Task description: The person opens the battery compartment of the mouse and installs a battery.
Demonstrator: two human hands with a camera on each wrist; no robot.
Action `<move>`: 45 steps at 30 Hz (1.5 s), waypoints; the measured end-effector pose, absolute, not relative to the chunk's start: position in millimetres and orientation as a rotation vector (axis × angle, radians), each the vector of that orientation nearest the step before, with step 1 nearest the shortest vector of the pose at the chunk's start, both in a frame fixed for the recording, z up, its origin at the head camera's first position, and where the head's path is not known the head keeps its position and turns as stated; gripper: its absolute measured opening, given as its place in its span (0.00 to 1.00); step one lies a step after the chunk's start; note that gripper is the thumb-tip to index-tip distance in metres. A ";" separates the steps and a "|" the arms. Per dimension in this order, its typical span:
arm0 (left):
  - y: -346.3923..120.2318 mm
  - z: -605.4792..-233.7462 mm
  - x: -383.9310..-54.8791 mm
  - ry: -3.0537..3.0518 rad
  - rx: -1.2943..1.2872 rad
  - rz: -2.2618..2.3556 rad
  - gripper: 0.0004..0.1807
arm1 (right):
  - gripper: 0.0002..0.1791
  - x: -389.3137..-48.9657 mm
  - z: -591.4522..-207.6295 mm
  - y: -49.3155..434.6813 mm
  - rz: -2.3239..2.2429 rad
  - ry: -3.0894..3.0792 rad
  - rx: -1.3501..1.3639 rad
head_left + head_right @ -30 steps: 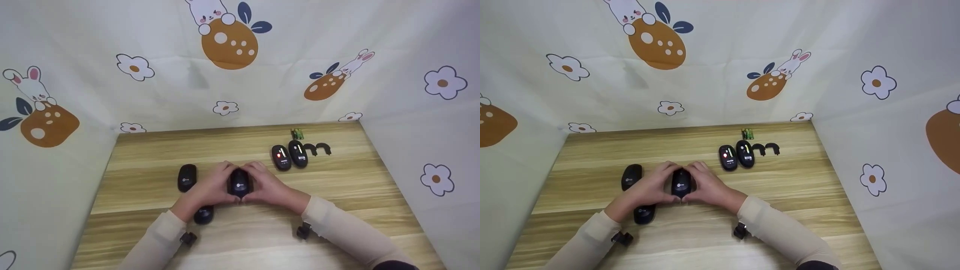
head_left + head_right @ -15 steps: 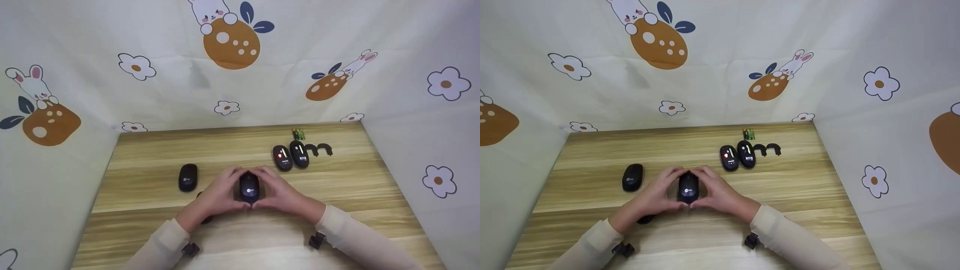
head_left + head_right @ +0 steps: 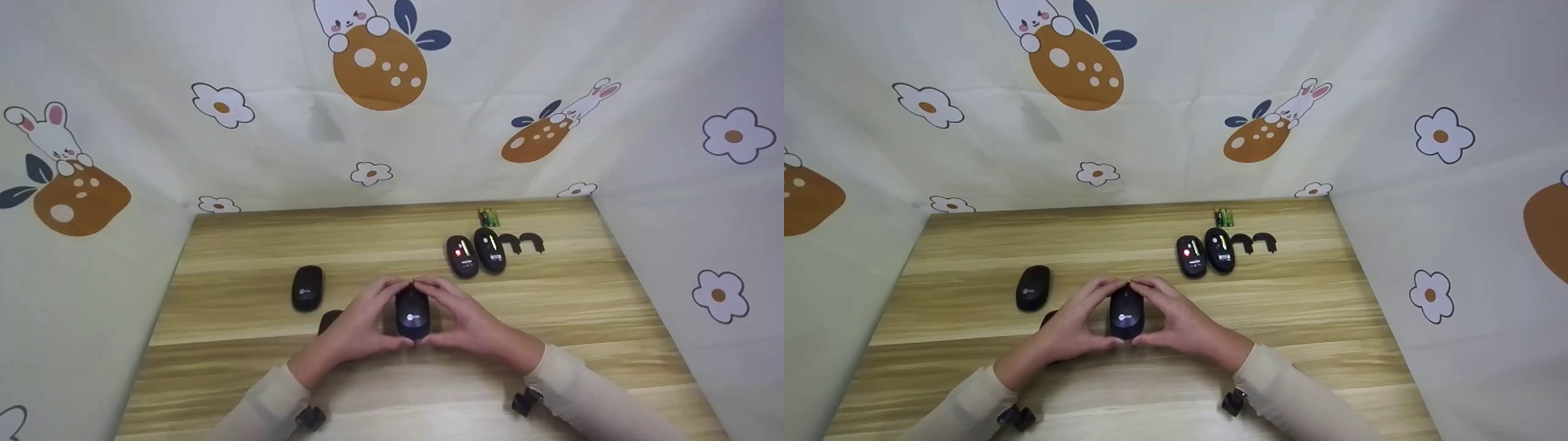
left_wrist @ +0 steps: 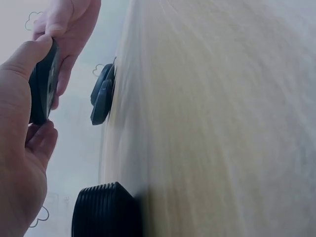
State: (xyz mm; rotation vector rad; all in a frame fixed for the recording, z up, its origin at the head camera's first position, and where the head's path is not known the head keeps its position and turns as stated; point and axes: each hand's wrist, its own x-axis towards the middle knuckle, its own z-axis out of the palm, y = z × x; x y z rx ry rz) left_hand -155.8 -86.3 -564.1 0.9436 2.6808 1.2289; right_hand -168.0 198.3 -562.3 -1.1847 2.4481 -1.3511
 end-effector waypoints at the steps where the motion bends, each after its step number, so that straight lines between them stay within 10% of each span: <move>1: -86.1 -564.0 -155.5 2.675 0.940 1.241 0.59 | 0.54 -167.9 -561.4 198.5 -1.360 2.447 -1.191; 45: -73.5 -562.9 -152.2 2.611 1.177 1.700 0.38 | 0.34 -166.0 -557.0 188.8 -1.698 2.544 -1.486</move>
